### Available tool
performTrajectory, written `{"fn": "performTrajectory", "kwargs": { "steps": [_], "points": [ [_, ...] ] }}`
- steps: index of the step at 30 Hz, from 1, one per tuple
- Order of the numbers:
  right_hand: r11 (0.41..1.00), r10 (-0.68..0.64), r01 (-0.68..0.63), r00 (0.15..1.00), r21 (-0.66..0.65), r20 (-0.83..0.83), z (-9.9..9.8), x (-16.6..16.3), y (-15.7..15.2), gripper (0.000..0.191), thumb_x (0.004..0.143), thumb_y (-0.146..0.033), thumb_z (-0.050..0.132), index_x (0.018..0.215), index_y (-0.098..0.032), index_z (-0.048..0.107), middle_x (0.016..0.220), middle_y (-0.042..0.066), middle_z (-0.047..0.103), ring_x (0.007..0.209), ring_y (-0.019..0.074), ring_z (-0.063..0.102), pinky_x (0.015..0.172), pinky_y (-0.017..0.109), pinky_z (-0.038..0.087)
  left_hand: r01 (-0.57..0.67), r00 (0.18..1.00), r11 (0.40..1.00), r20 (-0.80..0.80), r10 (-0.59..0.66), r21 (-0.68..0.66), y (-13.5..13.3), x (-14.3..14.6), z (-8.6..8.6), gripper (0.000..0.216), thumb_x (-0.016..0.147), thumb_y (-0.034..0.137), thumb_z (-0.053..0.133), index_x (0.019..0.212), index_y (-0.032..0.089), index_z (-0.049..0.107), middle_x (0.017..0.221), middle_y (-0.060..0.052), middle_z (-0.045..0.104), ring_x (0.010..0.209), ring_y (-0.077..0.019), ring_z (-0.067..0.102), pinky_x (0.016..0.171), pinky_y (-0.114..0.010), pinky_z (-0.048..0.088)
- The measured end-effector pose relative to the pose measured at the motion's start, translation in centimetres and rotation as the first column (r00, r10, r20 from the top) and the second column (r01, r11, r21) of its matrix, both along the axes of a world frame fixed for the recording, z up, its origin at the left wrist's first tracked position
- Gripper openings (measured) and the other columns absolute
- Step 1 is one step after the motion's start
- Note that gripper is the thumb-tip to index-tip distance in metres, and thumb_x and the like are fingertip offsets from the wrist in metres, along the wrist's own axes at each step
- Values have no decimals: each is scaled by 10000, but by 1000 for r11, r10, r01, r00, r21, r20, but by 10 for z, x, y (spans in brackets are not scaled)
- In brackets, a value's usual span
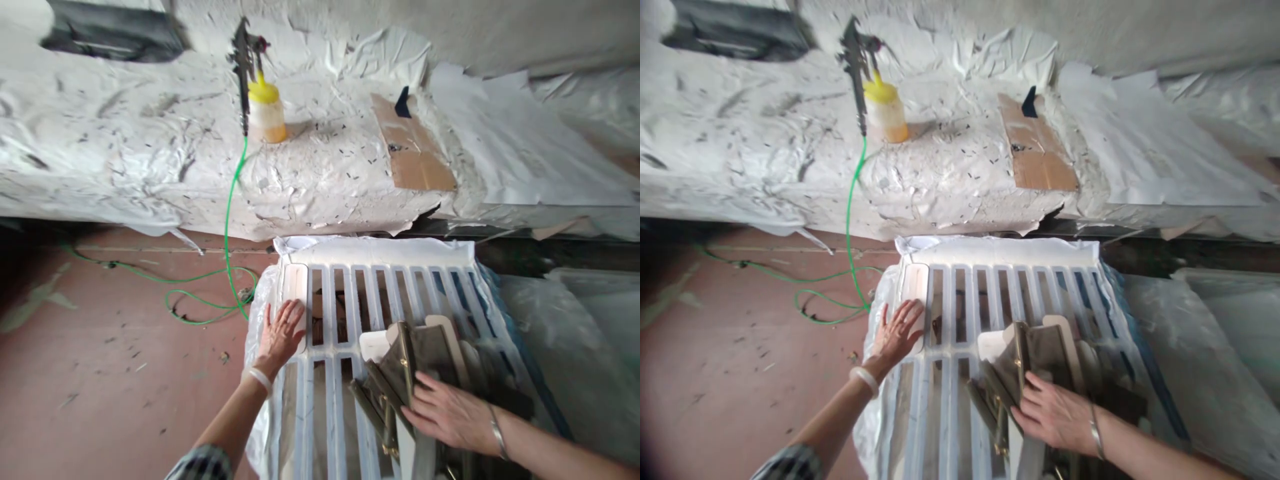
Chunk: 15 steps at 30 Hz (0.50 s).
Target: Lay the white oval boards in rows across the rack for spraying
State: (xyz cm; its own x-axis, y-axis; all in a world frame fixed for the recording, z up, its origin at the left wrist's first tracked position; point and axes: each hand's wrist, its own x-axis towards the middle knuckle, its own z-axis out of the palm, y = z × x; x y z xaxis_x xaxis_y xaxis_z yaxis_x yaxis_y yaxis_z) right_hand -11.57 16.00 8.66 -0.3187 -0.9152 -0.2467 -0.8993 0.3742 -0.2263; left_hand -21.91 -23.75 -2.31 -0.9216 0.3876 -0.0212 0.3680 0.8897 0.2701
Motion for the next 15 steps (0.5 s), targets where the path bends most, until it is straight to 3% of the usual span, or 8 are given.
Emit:
{"fn": "performTrajectory", "kwargs": {
  "steps": [2, 5, 7, 10, 12, 15],
  "points": [
    [1000, -13, 13, 999, 3, -38, 12, -8, 10, 656, 806, -96, 509, 1446, -226, 446, 1044, 85, 688, 968, 242, 627, 993, 476, 479, -5, 1000, 1000, -3, 5, 27, 0, 0, 1, 511, 880, 218, 580, 1377, 280, 478, 1509, -50, 421, 1414, -244, 351, 1210, -588, -8],
    [993, 103, -114, 972, -40, -213, 9, -2, 18, 751, 720, -119, 510, 1454, -261, 438, 1208, 70, 641, 1078, 254, 596, 933, 471, 487, -14, 1000, 999, -13, 15, 44, -1, 1, -1, 544, 860, 207, 598, 1383, 281, 466, 1506, -55, 425, 1409, -258, 357, 1202, -619, 27],
    [982, 143, -176, 933, -71, -329, -7, 13, 12, 644, 762, -118, 462, 1392, -236, 518, 1284, 38, 603, 1140, 235, 564, 922, 437, 476, -18, 1000, 999, -12, 18, 41, -1, 1, -4, 562, 841, 213, 627, 1377, 280, 472, 1502, -61, 429, 1403, -271, 364, 1193, -637, 52],
    [962, -17, -76, 942, -263, -334, -44, 38, -8, 449, 892, -139, 325, 1159, -219, 678, 1196, 28, 636, 1071, 248, 578, 942, 455, 430, -14, 1000, 999, -8, 14, 36, -2, 0, -8, 587, 819, 229, 656, 1374, 273, 469, 1503, -62, 428, 1397, -277, 366, 1180, -655, 86],
    [918, -117, 2, 957, -397, -265, -66, 49, -22, 503, 961, -165, 215, 1005, -233, 712, 1028, 32, 665, 959, 258, 589, 972, 502, 389, -12, 1000, 999, -4, 12, 32, -3, 0, -10, 607, 813, 245, 665, 1382, 275, 455, 1507, -55, 422, 1403, -271, 353, 1178, -656, 90],
    [901, -125, 18, 968, -433, -219, -81, 49, -30, 585, 994, -173, 123, 954, -218, 705, 905, 37, 649, 882, 245, 568, 966, 524, 370, -14, 1000, 999, 2, 14, 31, -3, 0, -11, 637, 807, 258, 671, 1398, 277, 433, 1519, -51, 403, 1414, -268, 330, 1180, -655, 64]
  ]
}}
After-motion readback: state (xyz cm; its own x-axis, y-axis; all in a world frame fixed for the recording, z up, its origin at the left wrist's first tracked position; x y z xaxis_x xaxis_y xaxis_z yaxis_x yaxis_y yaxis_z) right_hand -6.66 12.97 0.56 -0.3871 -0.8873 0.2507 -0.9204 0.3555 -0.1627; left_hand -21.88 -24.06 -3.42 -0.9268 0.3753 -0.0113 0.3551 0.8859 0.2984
